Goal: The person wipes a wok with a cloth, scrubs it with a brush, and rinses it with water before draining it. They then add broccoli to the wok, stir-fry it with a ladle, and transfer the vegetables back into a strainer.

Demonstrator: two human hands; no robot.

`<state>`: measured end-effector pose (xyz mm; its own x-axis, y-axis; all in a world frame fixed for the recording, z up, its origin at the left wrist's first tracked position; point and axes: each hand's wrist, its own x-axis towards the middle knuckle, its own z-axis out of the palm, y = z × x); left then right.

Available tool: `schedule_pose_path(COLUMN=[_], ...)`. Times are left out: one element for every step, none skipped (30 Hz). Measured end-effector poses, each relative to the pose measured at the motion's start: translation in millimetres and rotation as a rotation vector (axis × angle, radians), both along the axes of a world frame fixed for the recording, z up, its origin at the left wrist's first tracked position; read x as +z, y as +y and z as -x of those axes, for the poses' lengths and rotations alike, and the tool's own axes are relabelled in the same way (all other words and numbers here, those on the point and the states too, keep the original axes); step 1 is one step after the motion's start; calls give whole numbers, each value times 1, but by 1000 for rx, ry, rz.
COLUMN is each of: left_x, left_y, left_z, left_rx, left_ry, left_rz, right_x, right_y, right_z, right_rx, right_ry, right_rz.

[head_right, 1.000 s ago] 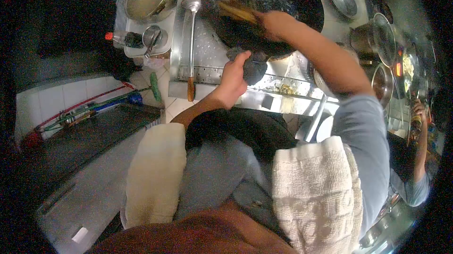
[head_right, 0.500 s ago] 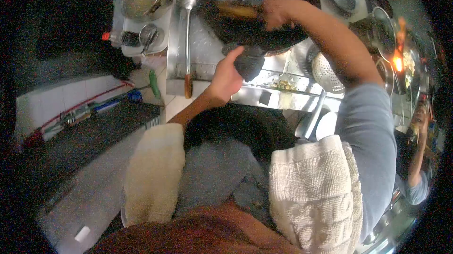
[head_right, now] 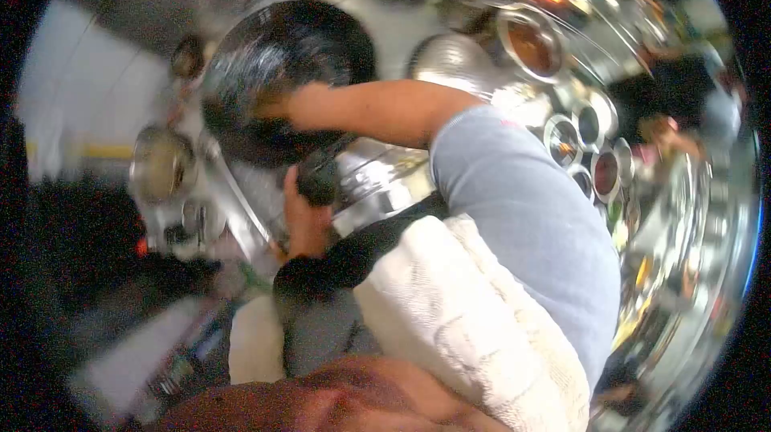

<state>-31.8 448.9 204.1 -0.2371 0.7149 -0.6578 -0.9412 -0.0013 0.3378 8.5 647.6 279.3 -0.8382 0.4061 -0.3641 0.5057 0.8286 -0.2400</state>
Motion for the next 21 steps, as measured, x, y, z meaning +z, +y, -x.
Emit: schedule_pose_path(left_x=[15,15,12,14,17,28,28,27,27,26,26,26,23,18,17,19,22,24,23,21,19], left_y=[2,0,1,0,1,3,3,3,3,5,4,1,0,-1,0,1,2,3,3,1,1], left_z=[-1,-1,-1,-1,-1,-4,-4,-5,-6,-7,-7,-5,-4,-2,0,0,-2,-2,0,1,3], left_rx=[-29,-33,-57,-48,-33,-51,-53,-38,-25,-29,-37,-46,-50,-60,-69,-71,-58,-47,-50,-48,-45], left_ry=[-11,31,27,60,91,86,87,101,116,116,130,145,145,145,146,146,121,95,96,98,100], left_rz=[-26,-47,-53,-2,45,19,24,38,52,57,58,60,59,50,38,28,43,59,53,50,47], right_x=[-10,6,21,27,30,-2,-4,-10,-12,-25,-45,-67,-79,-75,-64,-44,-28,-28,-28,-23,-15], right_y=[8,15,20,34,59,87,102,113,110,104,93,77,59,39,23,15,11,17,27,48,68], right_z=[-4,-26,-42,-56,-66,-55,-51,-21,-6,9,23,36,43,39,27,10,-6,-15,-25,-39,-51], right_rx=[182,173,191,193,199,172,80,-275,-282,-278,-273,-260,-247,-196,-145,-32,81,148,215,250,285], right_ry=[-246,-281,-311,-234,-158,-338,-256,-318,-279,-156,-33,47,125,122,118,23,-73,-220,-366,-396,-428], right_rz=[6,-8,-18,23,59,-211,-237,-166,-300,-262,-222,-165,-118,-65,-16,17,51,3,-42,-36,-30])
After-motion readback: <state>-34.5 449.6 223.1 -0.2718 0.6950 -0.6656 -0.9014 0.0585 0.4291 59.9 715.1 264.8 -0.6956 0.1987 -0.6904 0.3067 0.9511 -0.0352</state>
